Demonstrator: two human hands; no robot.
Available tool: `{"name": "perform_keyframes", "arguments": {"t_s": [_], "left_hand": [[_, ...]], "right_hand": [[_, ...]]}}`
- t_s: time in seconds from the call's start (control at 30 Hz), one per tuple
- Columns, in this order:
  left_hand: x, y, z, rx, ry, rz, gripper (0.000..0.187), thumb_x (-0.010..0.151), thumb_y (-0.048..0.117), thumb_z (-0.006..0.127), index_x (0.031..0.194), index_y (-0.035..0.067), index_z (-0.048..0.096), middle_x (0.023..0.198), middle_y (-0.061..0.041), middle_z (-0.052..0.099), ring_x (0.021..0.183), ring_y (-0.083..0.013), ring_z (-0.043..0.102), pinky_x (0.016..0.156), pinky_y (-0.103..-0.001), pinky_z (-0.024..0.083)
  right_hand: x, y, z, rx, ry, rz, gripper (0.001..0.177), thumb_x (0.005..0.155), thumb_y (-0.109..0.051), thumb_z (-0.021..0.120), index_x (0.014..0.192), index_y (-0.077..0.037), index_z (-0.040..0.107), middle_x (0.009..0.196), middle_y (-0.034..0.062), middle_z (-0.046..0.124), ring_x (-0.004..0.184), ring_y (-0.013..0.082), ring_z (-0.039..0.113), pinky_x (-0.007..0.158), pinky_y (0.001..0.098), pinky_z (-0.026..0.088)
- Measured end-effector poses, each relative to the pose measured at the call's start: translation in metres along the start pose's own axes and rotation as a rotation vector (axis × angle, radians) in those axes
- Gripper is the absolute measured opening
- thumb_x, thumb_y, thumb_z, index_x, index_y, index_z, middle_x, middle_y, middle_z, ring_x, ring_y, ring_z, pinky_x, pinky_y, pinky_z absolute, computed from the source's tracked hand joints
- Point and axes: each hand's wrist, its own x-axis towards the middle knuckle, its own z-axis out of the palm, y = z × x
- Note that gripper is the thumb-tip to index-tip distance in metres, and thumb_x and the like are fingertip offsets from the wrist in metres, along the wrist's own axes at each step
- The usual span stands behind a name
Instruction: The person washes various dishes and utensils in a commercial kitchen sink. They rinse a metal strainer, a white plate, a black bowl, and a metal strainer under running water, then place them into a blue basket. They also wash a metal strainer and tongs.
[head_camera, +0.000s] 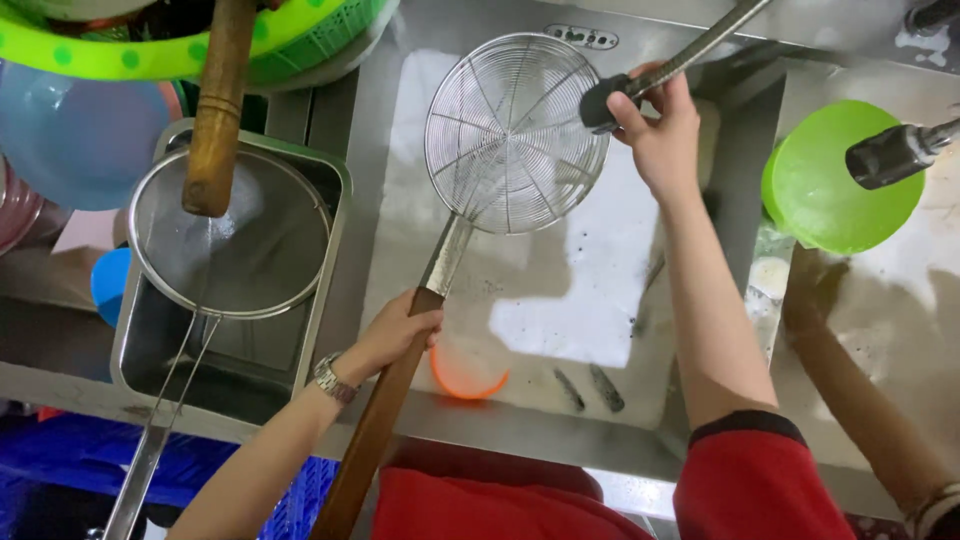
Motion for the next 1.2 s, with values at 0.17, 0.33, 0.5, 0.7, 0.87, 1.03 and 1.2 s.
{"name": "perform_keyframes", "arguments": {"t_s": [0.17, 0.33, 0.5, 0.7, 0.87, 1.03, 1.2], "left_hand": [[0.006, -0.009, -0.005, 0.015, 0.025, 0.015, 0.019, 0.093, 0.018, 0.065, 0.106, 0.007, 0.058, 0.085, -0.007, 0.063, 0.064, -0.0148, 0.061, 0.062, -0.029, 0.057], [-0.010, 0.021, -0.001, 0.072, 0.069, -0.025, 0.018, 0.092, 0.021, 0.064, 0.101, 0.009, 0.055, 0.085, -0.006, 0.063, 0.066, -0.0171, 0.062, 0.067, -0.033, 0.056], [-0.001, 0.001, -0.005, 0.047, 0.062, 0.025, 0.019, 0.092, 0.021, 0.063, 0.101, 0.008, 0.053, 0.082, -0.008, 0.060, 0.066, -0.0177, 0.060, 0.064, -0.033, 0.052], [0.005, -0.001, -0.007, 0.104, 0.075, 0.083, 0.018, 0.095, 0.024, 0.062, 0.104, 0.010, 0.053, 0.084, -0.004, 0.059, 0.067, -0.0157, 0.062, 0.069, -0.033, 0.057], [0.012, -0.006, -0.007, 0.125, 0.083, 0.134, 0.016, 0.095, 0.022, 0.063, 0.101, 0.011, 0.053, 0.083, -0.003, 0.062, 0.065, -0.0158, 0.063, 0.066, -0.033, 0.055], [0.010, -0.001, -0.005, 0.053, 0.063, 0.121, 0.022, 0.094, 0.025, 0.064, 0.105, 0.010, 0.053, 0.086, -0.005, 0.061, 0.068, -0.0160, 0.062, 0.068, -0.032, 0.058], [0.005, 0.015, -0.003, 0.028, 0.044, 0.101, 0.026, 0.092, 0.030, 0.064, 0.104, 0.009, 0.054, 0.088, -0.005, 0.062, 0.067, -0.0165, 0.062, 0.068, -0.032, 0.054]], "right_hand": [[0.010, 0.006, 0.011, -0.081, 0.121, 0.074, 0.026, 0.097, -0.018, 0.074, 0.115, -0.022, 0.055, 0.116, 0.0056, 0.073, 0.107, 0.0151, 0.072, 0.070, 0.0298, 0.069], [0.000, -0.025, 0.000, -0.078, 0.019, 0.069, 0.027, 0.099, -0.023, 0.074, 0.116, -0.018, 0.054, 0.111, 0.0061, 0.069, 0.099, 0.0170, 0.073, 0.071, 0.0309, 0.068], [0.006, 0.030, -0.014, -0.456, 0.164, -0.104, 0.035, 0.101, -0.042, 0.073, 0.117, -0.017, 0.054, 0.106, 0.0050, 0.074, 0.096, 0.0220, 0.073, 0.079, 0.0356, 0.062], [-0.008, -0.025, -0.010, -0.029, -0.054, 0.124, 0.027, 0.100, -0.022, 0.070, 0.118, -0.016, 0.052, 0.110, 0.0046, 0.064, 0.102, 0.0125, 0.068, 0.080, 0.0306, 0.068], [-0.008, 0.008, -0.019, -0.326, 0.083, 0.100, 0.028, 0.097, -0.018, 0.075, 0.116, -0.019, 0.054, 0.091, -0.0001, 0.069, 0.067, 0.0105, 0.064, 0.070, 0.0260, 0.051], [-0.021, -0.015, -0.026, -0.087, -0.070, 0.120, 0.029, 0.102, -0.017, 0.071, 0.122, -0.014, 0.050, 0.108, 0.0063, 0.066, 0.095, 0.0149, 0.067, 0.074, 0.0284, 0.064], [-0.019, 0.005, -0.032, -0.241, 0.036, 0.110, 0.029, 0.099, -0.012, 0.073, 0.120, -0.014, 0.054, 0.114, 0.0005, 0.067, 0.094, 0.0095, 0.064, 0.070, 0.0258, 0.061]]}}
